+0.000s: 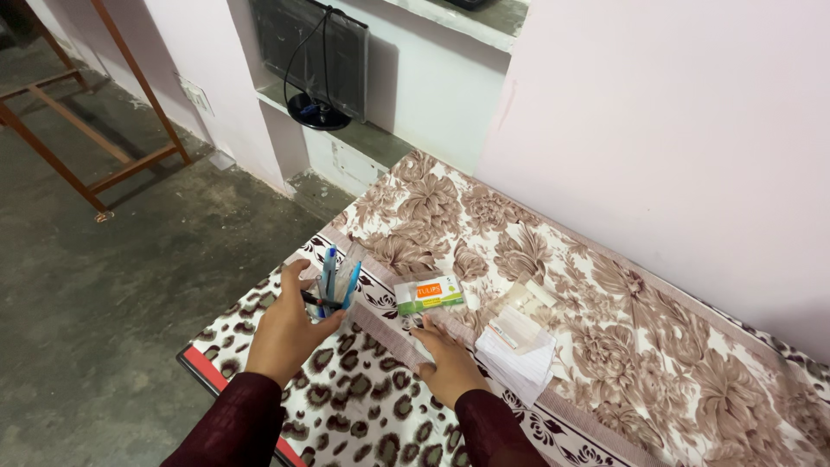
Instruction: The person places a monitor on a shelf, then arranges stationery items on a table, including a pen holder, a small box, and papers. They fold a patterned cloth and wipe the table surface with a yellow cloth.
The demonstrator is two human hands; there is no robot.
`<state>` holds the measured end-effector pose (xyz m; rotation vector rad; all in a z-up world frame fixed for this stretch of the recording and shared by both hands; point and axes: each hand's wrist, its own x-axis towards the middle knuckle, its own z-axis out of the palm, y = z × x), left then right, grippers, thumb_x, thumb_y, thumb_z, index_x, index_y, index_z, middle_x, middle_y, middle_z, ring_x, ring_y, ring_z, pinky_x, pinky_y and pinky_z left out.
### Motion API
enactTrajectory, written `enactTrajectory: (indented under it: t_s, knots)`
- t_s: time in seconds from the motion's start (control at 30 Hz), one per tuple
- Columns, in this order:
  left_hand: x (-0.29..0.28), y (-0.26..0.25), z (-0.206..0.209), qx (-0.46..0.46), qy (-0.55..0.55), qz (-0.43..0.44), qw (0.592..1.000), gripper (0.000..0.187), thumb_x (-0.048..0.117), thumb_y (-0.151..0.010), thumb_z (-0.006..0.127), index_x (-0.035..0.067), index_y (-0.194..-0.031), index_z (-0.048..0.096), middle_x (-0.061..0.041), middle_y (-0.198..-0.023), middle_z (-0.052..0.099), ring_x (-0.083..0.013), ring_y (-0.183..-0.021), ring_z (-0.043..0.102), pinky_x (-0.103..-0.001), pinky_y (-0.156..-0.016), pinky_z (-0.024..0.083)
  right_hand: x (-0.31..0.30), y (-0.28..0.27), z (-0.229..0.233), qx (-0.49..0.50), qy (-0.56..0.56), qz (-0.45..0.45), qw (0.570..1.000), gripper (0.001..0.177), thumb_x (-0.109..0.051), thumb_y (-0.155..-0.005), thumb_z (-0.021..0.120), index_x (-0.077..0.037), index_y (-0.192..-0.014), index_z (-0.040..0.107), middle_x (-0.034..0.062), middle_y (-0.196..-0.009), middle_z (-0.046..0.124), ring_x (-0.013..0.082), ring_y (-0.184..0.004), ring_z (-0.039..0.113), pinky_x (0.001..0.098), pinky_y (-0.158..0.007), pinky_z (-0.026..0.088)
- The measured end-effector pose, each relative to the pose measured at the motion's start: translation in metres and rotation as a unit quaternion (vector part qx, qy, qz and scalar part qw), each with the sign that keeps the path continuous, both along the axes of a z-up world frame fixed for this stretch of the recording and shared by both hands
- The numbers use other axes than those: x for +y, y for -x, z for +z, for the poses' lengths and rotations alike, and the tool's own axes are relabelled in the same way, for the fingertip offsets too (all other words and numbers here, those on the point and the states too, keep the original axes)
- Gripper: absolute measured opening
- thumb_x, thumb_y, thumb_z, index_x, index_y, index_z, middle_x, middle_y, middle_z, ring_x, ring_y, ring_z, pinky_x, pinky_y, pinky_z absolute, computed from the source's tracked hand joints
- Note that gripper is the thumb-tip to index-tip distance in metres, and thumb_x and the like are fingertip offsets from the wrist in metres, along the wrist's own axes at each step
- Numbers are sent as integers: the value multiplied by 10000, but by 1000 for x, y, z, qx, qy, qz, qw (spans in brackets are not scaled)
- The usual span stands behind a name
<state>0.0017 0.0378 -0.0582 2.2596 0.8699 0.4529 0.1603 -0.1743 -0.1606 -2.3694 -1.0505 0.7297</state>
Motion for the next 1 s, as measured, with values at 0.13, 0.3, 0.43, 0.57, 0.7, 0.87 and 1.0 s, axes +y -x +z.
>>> enactTrajectory:
  t_s: [0.13, 0.3, 0.43, 0.57, 0.7, 0.87, 1.0]
  knots:
    - [-4, 1, -6, -26, 23, 21, 999, 1110, 287, -722, 848, 107, -1572, 156, -222, -1422, 570, -377, -1168, 667, -425, -924, 559, -1, 2, 2, 7, -9, -5, 1000, 645, -156, -917, 650, -239, -1513, 417, -10, -1705, 183, 192, -1571, 175, 427, -1271, 131]
    - [-15, -2, -8, -145, -224, 50, 962, 1152, 384, -651, 868, -19, -1509, 214, -328, -1543, 291, -464, -1468, 199, -585, -1150, 201, -1, 5, 11, 12, 0, -11, 1000, 632, -160, -913, 664, -240, -1496, 433, -20, -1706, 176, 196, -1570, 176, 424, -1270, 139]
    - [-48, -12, -10, -157, -330, 23, 931, 804, 374, -800, 777, 24, -1425, 410, -278, -1521, 383, -447, -1478, 245, -644, -1172, 120, -3, 9, 25, -11, -24, -44, 999, 549, -137, -875, 692, -217, -1400, 553, 33, -1569, 418, 251, -1444, 399, 401, -1191, 316]
    - [-79, -32, -19, -189, -298, -128, 927, 529, 229, -882, 712, 107, -1359, 518, -163, -1407, 525, -358, -1412, 401, -557, -1167, 267, -21, 5, 42, -66, -107, -169, 978, 327, -132, -895, 627, -225, -1198, 707, 3, -1273, 723, 242, -1174, 690, 367, -1006, 539]
    - [-77, -68, -40, -91, -126, -162, 975, 571, 167, -876, 683, 138, -1410, 482, -117, -1383, 561, -333, -1353, 477, -487, -1116, 371, -57, -19, 50, -266, -120, -275, 916, 322, -144, -881, 653, -189, -1200, 671, 36, -1200, 720, 292, -1123, 644, 424, -966, 501]
    - [-70, -119, -65, 30, -145, -159, 976, 799, 218, -762, 786, 111, -1445, 385, -179, -1449, 468, -395, -1412, 387, -529, -1107, 320, -88, -35, 45, -339, -49, -229, 911, 423, -191, -867, 664, -168, -1285, 600, 64, -1296, 640, 279, -1231, 569, 456, -996, 451]
    - [-61, -135, -72, 153, -121, -166, 967, 1026, 364, -751, 853, 127, -1558, 266, -200, -1556, 354, -429, -1440, 297, -579, -1126, 256, -94, -30, 37, -325, -40, -227, 917, 381, -209, -901, 651, -164, -1277, 610, 50, -1298, 643, 263, -1254, 560, 435, -1008, 457]
